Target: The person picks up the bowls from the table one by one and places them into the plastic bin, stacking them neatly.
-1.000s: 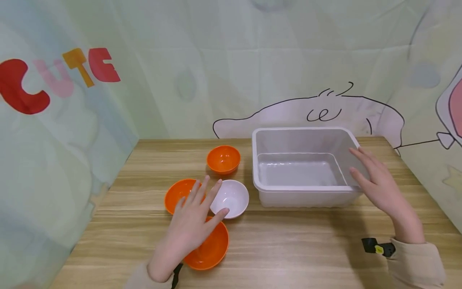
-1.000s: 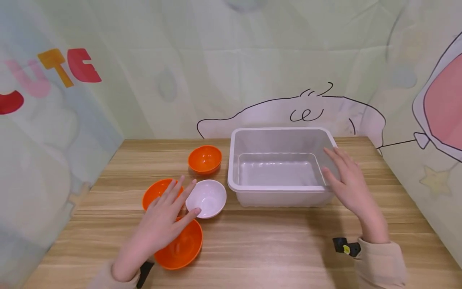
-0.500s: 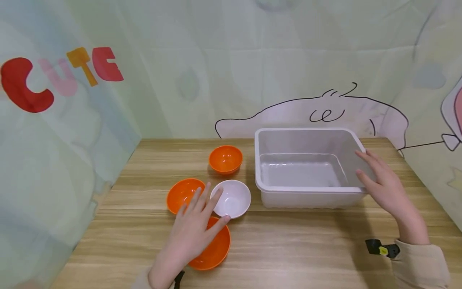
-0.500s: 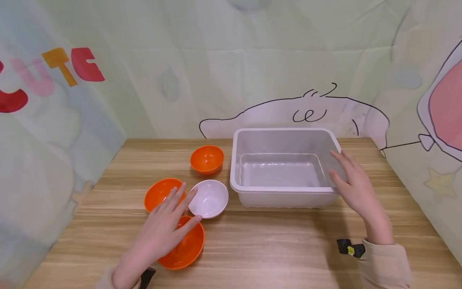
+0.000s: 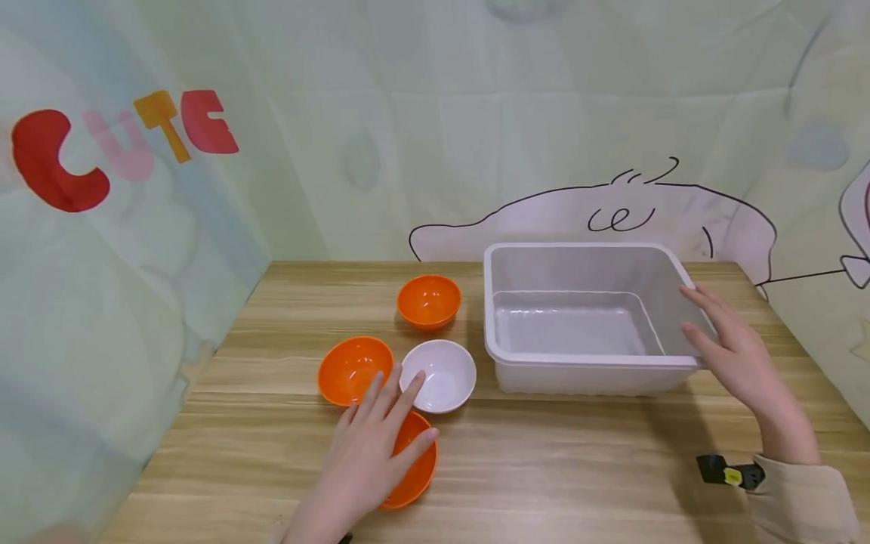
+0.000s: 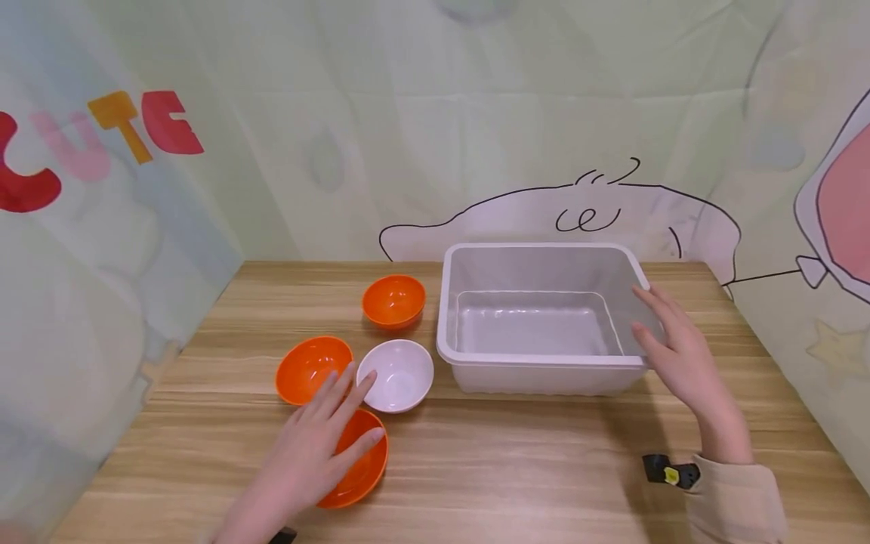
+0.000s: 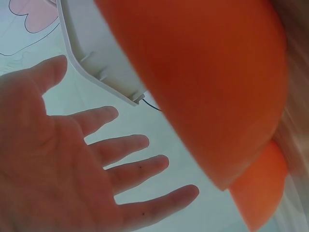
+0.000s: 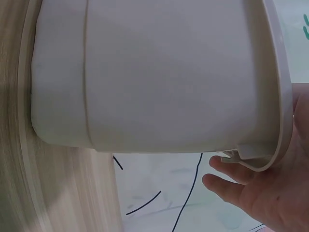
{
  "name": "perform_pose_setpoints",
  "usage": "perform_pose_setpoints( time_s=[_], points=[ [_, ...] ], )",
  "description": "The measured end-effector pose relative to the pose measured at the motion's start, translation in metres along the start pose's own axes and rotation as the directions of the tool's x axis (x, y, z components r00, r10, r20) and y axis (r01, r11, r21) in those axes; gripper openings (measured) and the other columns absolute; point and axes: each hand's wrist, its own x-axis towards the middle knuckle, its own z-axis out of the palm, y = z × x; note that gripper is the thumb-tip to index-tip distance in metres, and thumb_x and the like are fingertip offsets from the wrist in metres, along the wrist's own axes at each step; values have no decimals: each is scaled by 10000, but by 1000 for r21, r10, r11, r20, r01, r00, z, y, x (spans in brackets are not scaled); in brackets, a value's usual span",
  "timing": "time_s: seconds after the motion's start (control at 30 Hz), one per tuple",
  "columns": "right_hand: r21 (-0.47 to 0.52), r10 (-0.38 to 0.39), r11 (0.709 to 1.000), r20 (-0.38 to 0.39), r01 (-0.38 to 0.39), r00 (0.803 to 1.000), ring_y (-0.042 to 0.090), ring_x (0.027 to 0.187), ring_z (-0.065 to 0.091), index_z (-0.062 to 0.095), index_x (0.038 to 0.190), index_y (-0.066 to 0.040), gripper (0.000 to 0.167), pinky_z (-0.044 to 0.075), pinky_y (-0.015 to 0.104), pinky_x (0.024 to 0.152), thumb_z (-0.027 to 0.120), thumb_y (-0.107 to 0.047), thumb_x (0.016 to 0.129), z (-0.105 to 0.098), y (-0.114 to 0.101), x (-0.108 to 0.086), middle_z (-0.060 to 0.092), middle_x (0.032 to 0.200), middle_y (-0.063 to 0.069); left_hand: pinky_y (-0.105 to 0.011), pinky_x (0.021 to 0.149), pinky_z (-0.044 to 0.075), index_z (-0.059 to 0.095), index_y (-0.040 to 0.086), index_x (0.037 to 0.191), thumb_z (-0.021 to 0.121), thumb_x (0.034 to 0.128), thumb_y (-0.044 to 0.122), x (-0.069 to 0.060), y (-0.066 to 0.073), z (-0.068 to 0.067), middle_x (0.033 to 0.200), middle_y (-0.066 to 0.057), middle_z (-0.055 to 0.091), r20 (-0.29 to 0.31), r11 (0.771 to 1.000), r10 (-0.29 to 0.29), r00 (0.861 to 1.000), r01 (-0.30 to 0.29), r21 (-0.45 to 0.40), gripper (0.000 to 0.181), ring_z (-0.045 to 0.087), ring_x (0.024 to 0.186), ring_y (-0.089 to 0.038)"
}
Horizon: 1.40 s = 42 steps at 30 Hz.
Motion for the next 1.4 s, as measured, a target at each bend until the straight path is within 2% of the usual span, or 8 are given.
perform_pose_setpoints(
  time_s=[0.3, 0.43, 0.5, 0.57, 0.77, 0.93, 1.1, 1.4],
  points=[
    [66, 31, 997, -19, -29, 999, 449, 1469, 55, 270, 1524, -151, 528, 81, 737, 1077, 421, -194, 1020, 1, 7, -1, 116, 1609, 170, -653, 1071, 302, 295, 342, 1505, 547, 904, 563, -7, 1, 4, 1602, -54, 243, 11, 1000, -19, 1000, 19, -7, 689, 230, 1473, -351],
    [80, 58, 995, -17, -56, 998, 322, 1488, 109, 260, 1530, -201, 531, 250, 300, 1177, 421, -214, 1024, 0, 12, -2, 113, 1625, 64, -654, 1070, 303, 304, 340, 1502, 573, 894, 549, -10, 1, 5, 1602, -48, 243, 11, 1000, -22, 1000, 22, -2, 697, 245, 1466, -356],
    [76, 72, 995, -11, -71, 997, 305, 1464, 194, 260, 1529, -227, 528, 349, 84, 1008, 420, -224, 1026, -1, 14, -3, 117, 1627, 14, -652, 1065, 310, 312, 335, 1500, 585, 887, 545, -12, 1, 5, 1602, -48, 244, 8, 1000, -17, 1000, 17, 7, 702, 259, 1459, -360],
    [70, 83, 994, -10, -82, 996, 186, 1419, 299, 266, 1527, -244, 524, 364, -12, 813, 420, -227, 1026, -1, 16, -3, 142, 1624, -10, -649, 1059, 321, 328, 333, 1494, 587, 876, 566, -13, 1, 6, 1601, -45, 247, 6, 1000, -10, 1000, 10, 21, 709, 281, 1449, -363],
    [80, 90, 993, -18, -88, 996, -172, 1139, 360, 297, 1517, -243, 510, 374, -14, 726, 422, -211, 1024, -2, 20, -3, 251, 1585, -81, -647, 1040, 346, 383, 313, 1471, 641, 826, 581, -17, 2, 8, 1597, -52, 251, -8, 999, 7, 1000, -6, 38, 744, 314, 1429, -370],
    [116, 77, 990, -9, -76, 997, -197, 1059, 370, 299, 1516, -251, 511, 410, 9, 712, 422, -186, 1024, -1, 23, -4, 292, 1556, -91, -630, 1032, 364, 384, 308, 1470, 691, 789, 559, -21, 1, 10, 1592, -60, 260, -25, 998, 22, 999, -20, 59, 788, 328, 1417, -367],
    [181, 40, 983, -9, -38, 999, -196, 1095, 384, 322, 1508, -231, 500, 405, 4, 746, 424, -163, 1024, -1, 26, -5, 321, 1457, -249, -641, 1018, 368, 380, 312, 1470, 713, 753, 576, -23, -1, 13, 1596, -65, 248, -1, 998, 15, 1000, -15, 65, 834, 347, 1397, -393],
    [208, 75, 975, -4, -72, 997, -185, 1096, 387, 320, 1507, -245, 482, 380, 12, 743, 397, -189, 1035, -2, 28, -7, 330, 1429, -283, -647, 998, 378, 376, 317, 1469, 757, 688, 592, -25, -4, 16, 1587, -86, 261, 14, 997, 19, 1000, -20, 80, 911, 373, 1364, -421]
  ],
)
